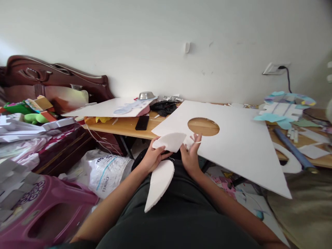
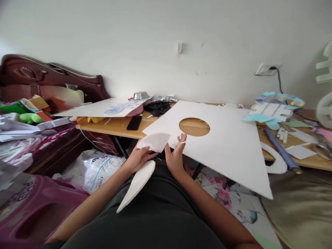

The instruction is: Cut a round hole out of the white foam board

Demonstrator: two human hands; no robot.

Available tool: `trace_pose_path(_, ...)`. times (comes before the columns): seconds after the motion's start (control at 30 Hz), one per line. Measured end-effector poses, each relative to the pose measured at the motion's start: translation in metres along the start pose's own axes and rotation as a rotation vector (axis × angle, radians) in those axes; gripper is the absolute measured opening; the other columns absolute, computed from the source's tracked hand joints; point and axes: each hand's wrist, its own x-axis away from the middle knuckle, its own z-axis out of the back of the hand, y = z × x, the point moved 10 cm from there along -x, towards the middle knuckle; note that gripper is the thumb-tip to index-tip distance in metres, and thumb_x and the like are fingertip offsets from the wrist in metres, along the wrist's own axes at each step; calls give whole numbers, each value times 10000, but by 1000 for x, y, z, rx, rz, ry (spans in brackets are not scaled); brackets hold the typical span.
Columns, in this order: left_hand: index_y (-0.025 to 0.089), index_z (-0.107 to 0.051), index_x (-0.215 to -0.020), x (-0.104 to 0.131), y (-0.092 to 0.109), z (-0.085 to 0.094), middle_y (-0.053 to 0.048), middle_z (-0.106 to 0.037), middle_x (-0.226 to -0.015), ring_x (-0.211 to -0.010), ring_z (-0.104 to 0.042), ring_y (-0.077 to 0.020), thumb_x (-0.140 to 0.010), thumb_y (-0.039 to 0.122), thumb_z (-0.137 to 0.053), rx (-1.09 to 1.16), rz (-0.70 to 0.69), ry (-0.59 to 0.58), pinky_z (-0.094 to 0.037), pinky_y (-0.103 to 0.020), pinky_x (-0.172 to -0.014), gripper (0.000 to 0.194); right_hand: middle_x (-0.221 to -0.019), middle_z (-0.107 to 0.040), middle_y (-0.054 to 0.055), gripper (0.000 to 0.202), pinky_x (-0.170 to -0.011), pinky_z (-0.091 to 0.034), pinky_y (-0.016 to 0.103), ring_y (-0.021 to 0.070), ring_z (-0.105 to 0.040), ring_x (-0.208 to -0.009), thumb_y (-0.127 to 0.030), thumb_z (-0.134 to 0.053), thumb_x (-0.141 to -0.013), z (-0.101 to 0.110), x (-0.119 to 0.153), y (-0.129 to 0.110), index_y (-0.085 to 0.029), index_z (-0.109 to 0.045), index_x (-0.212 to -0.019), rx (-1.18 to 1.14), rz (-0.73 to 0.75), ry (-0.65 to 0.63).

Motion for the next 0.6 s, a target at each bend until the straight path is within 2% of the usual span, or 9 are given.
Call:
trace_pose_path(0.07, 260, -534, -1245, -2, -1, 6, -70, -613, -1230, -1071, -636, -228, -792, 277, -767, -47, -9, 32, -504, -553, -994, 510, -1639, -105, 216, 875, -1156, -325, 600, 331, -180, -1533, -362, -546, -929, 12, 6, -35, -223, 24, -1579, 168, 220, 93)
trace_pose_path(0.13, 250, -568, -1228, -4, -5, 11, -83, -606, -1285, -1112, -621, -226, -832, 359, -731, -115, -10, 52, -490, -515, -1016, 442, -1637, -113, 203, 867, -1174, -256, 640, 355, -146, -1536, -300, -551, -922, 15, 16, -66, -238, 3, -1585, 326, 439, 143)
trace_pose_path(0.23, 213, -636, -1175, -8, -8, 10, -94, -630, -1291, -1166, -597, -231, -819, 420, -744, -206, -30, 25, -447, -438, -1063, 426, -1637, -195, 184, 821, -1187, -197, 658, 369, -150, -1537, -309, -561, -934, -6, 24, -81, -258, -75, -1594, 547, 588, -17)
trace_pose_path(0.3, 185, -677, -1134, -10, -7, 4, -97, -672, -1225, -1156, -604, -245, -807, 433, -758, -280, -41, -26, -420, -424, -1082, 419, -1630, -251, 185, 758, -1192, -210, 638, 367, -139, -1542, -382, -565, -947, -24, 22, -71, -235, -183, -1585, 608, 555, -198)
trace_pose_path(0.37, 165, -709, -1096, -10, -1, -2, -99, -702, -1158, -1133, -616, -268, -798, 441, -769, -361, -41, -87, -398, -449, -1098, 410, -1621, -278, 208, 754, -1190, -257, 602, 370, -158, -1539, -463, -585, -931, -31, 14, -60, -174, -287, -1559, 574, 477, -298)
trace_pose_path(0.47, 156, -715, -1157, 8, 17, -2, -131, -685, -1227, -1188, -590, -320, -723, 433, -837, -473, -37, -197, -344, -487, -1140, 529, -1484, -512, 191, 680, -1126, -408, 513, 349, -460, -1399, -514, -627, -889, -38, -5, -50, -163, -491, -1455, 423, 299, -458)
trace_pose_path(0.5, 172, -678, -1254, 21, 21, 1, -143, -633, -1334, -1257, -550, -337, -700, 427, -856, -510, -25, -251, -313, -489, -1163, 636, -1363, -630, 158, 612, -1063, -476, 473, 326, -589, -1269, -517, -630, -885, -41, -12, -46, -187, -563, -1396, 362, 207, -526)
trace_pose_path(0.53, 245, -543, -1429, 35, 30, 6, -120, -518, -1484, -1366, -463, -321, -805, 500, -753, -597, -87, -281, -268, -483, -1190, 706, -1213, -719, 117, 534, -978, -535, 426, 297, -680, -1114, -522, -620, -892, -44, -19, -41, -210, -626, -1325, 299, 98, -592)
trace_pose_path(0.6, 341, -292, -1573, 61, 24, 19, -84, -297, -1634, -1480, -312, -318, -878, 588, -624, -765, -49, -372, -213, -487, -1210, 809, -966, -775, 88, 482, -832, -579, 368, 266, -730, -880, -552, -586, -906, -36, -41, -33, -188, -699, -1200, 181, -104, -533)
